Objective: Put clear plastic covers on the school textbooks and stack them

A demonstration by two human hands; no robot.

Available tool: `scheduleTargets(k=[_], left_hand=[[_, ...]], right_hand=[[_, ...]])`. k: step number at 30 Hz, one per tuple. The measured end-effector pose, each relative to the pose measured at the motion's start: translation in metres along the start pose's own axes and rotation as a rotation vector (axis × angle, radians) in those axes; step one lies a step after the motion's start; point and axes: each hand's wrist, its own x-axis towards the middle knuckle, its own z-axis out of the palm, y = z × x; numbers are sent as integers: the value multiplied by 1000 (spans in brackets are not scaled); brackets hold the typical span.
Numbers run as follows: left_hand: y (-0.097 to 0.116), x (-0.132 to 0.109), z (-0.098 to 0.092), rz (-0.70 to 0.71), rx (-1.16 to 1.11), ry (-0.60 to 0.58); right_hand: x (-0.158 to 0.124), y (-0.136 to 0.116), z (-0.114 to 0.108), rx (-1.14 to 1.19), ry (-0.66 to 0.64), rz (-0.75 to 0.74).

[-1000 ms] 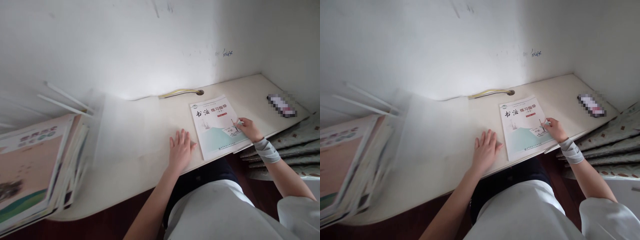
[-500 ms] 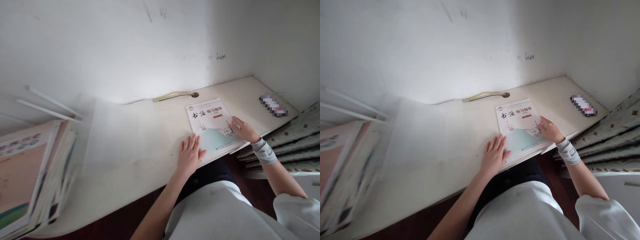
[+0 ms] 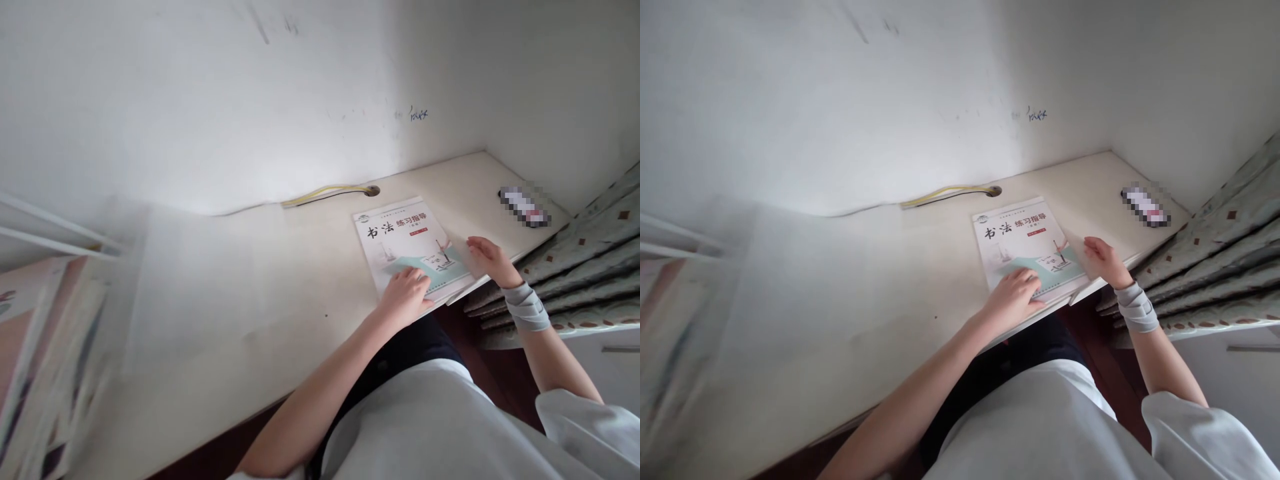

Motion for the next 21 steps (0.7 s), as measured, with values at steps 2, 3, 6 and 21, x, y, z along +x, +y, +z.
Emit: scheduleTargets(k=[2, 3, 6, 21], left_hand=[[0, -2, -2, 7, -50, 33], [0, -4, -4, 9, -87, 52], [2, -11, -9, -27, -205, 122], [-58, -141, 29, -626, 217, 433]], right_hand=[[-1, -4, 0, 0, 5, -1], [-2, -6, 0, -7, 15, -3], [-8, -19, 2, -65, 145, -34], [-63, -107, 151, -700, -239, -759]])
